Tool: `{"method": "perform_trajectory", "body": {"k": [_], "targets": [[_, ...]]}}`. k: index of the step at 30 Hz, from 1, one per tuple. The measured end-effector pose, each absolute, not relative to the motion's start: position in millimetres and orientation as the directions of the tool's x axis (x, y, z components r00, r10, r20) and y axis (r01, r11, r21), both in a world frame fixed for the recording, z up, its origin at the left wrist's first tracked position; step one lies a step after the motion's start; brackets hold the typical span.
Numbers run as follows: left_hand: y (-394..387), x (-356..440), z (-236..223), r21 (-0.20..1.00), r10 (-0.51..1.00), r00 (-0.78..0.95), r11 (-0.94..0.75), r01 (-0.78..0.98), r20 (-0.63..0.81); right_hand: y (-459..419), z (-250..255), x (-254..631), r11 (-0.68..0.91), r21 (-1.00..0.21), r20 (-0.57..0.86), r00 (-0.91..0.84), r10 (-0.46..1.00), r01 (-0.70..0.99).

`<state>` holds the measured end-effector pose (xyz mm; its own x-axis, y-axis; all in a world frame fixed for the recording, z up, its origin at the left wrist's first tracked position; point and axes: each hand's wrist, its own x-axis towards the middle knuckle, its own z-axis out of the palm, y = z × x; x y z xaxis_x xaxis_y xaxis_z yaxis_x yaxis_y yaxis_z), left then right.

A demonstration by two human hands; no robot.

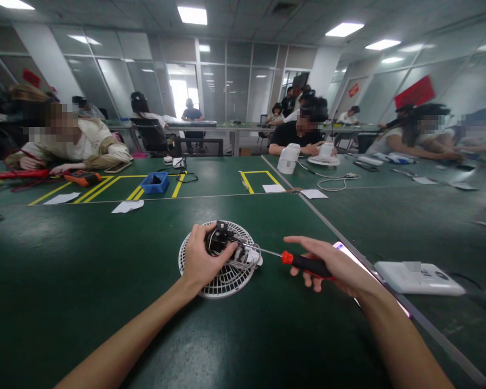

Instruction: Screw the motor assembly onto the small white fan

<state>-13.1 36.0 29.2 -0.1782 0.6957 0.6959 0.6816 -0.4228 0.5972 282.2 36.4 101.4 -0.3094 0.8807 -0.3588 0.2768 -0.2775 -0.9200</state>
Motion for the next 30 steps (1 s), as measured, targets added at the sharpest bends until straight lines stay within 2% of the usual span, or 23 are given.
{"method": "perform_trajectory", "body": {"k": [20, 26, 30], "targets": [[35.9, -14.8, 27.0, 0.589, 0.7, -0.162, -0.426, 0.687, 0.696, 40.5, 104.8, 286.8, -0.066, -0.939, -0.158, -0.251, 0.955, 0.338], [36.2, -14.4, 26.6, 0.589, 0.7, -0.155, -0.437, 0.68, 0.698, 43.1, 103.2, 287.1, 0.039, -0.926, -0.08, -0.295, 0.952, 0.376], [37.0, -14.5, 24.9, 0.592, 0.704, -0.153, -0.436, 0.677, 0.694, 40.5, 103.2, 285.3, -0.003, -0.93, -0.131, -0.323, 0.937, 0.369]]}}
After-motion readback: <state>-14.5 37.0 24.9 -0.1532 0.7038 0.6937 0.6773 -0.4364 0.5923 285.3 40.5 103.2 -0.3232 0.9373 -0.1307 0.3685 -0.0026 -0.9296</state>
